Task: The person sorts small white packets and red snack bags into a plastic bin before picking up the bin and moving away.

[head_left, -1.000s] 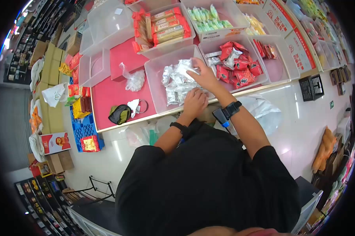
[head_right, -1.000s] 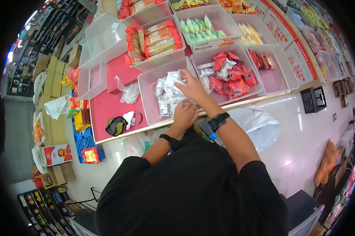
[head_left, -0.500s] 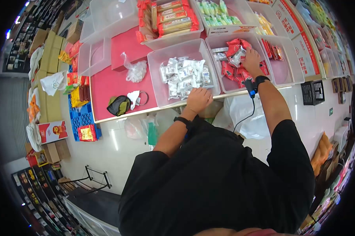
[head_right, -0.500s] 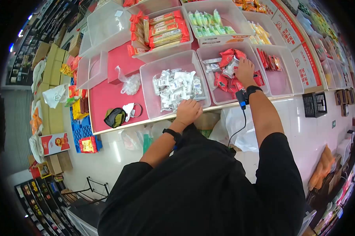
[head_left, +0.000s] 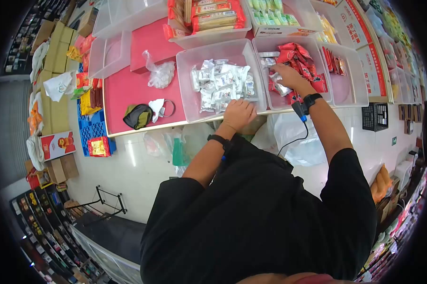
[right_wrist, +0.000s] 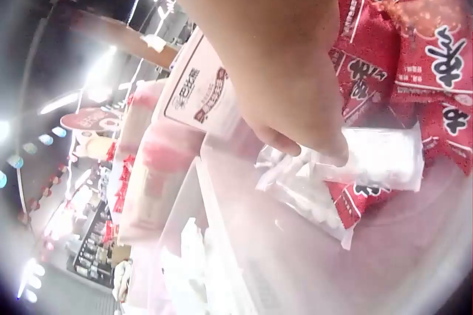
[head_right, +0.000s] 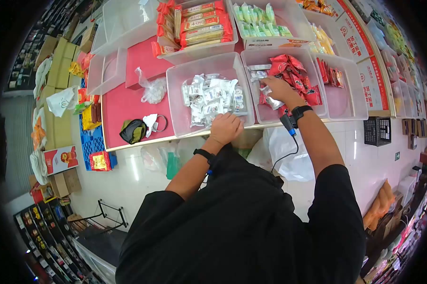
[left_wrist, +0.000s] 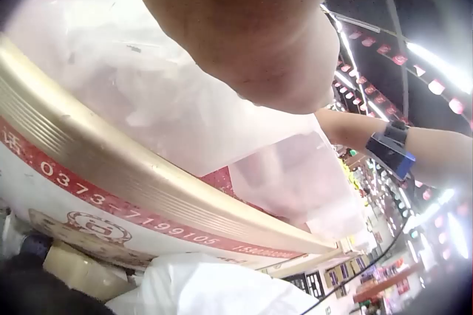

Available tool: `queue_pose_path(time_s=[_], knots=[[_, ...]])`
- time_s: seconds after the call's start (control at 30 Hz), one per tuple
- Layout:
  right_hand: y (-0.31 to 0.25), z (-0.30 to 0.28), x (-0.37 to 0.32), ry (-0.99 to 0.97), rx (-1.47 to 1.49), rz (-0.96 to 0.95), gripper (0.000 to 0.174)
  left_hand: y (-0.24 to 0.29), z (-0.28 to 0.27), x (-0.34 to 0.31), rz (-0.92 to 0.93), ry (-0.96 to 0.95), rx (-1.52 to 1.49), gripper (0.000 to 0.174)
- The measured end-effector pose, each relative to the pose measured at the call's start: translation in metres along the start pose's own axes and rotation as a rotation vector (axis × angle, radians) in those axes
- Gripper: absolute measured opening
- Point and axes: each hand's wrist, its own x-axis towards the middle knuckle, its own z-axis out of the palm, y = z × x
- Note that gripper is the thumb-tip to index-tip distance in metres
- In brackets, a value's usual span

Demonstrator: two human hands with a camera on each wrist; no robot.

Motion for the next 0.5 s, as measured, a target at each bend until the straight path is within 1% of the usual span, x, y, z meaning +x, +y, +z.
queue_pose_path(time_s=[0.03,0.1,0.13,0.17,0.2,0.23,0.27,0.3,0.37,0.4,0.47,0.5], knots=[[-0.007,0.006,0.004,-0.007,0.001,-0.003,0.061,0.000,0.002,-0.002,-0.010,-0.019,0.012,0.018],[-0.018,0.021,0.011,0.072,-0.053,0.142,0.061,-0.002,0.004,0.000,-0.030,-0.036,0.027,0.019],[-0.029,0.014,0.013,-0.019,-0.019,0.185,0.053,-0.001,0.003,0.001,-0.029,-0.012,0.016,0.019],[-0.016,0.024,0.019,-0.029,-0.018,0.182,0.053,-0.001,0.001,0.000,-0.026,0.010,0.004,0.019],[0.002,0.034,0.027,0.009,-0.017,0.131,0.049,0.000,0.000,-0.001,-0.033,0.008,0.004,0.019],[-0.001,0.027,0.035,0.052,-0.021,0.077,0.045,0.000,0.000,-0.001,-0.030,0.001,0.011,0.019],[-0.002,0.019,0.037,0.176,-0.055,-0.032,0.040,-0.001,0.001,0.000,-0.029,-0.005,0.020,0.018],[-0.003,0.011,0.044,0.169,-0.057,-0.037,0.040,-0.001,0.001,0.001,-0.038,-0.004,0.020,0.018],[-0.021,-0.008,0.054,0.489,-0.063,-0.160,0.044,-0.002,0.003,0.002,-0.042,-0.002,0.003,0.019],[-0.024,-0.012,0.059,0.486,-0.066,-0.160,0.044,-0.002,0.003,0.003,-0.044,0.000,-0.001,0.019],[-0.023,-0.016,0.072,0.440,-0.105,-0.278,0.057,-0.003,0.004,0.004,-0.047,0.005,-0.013,0.019],[-0.023,-0.017,0.073,0.440,-0.105,-0.280,0.057,-0.003,0.005,0.005,-0.049,0.006,-0.012,0.019]])
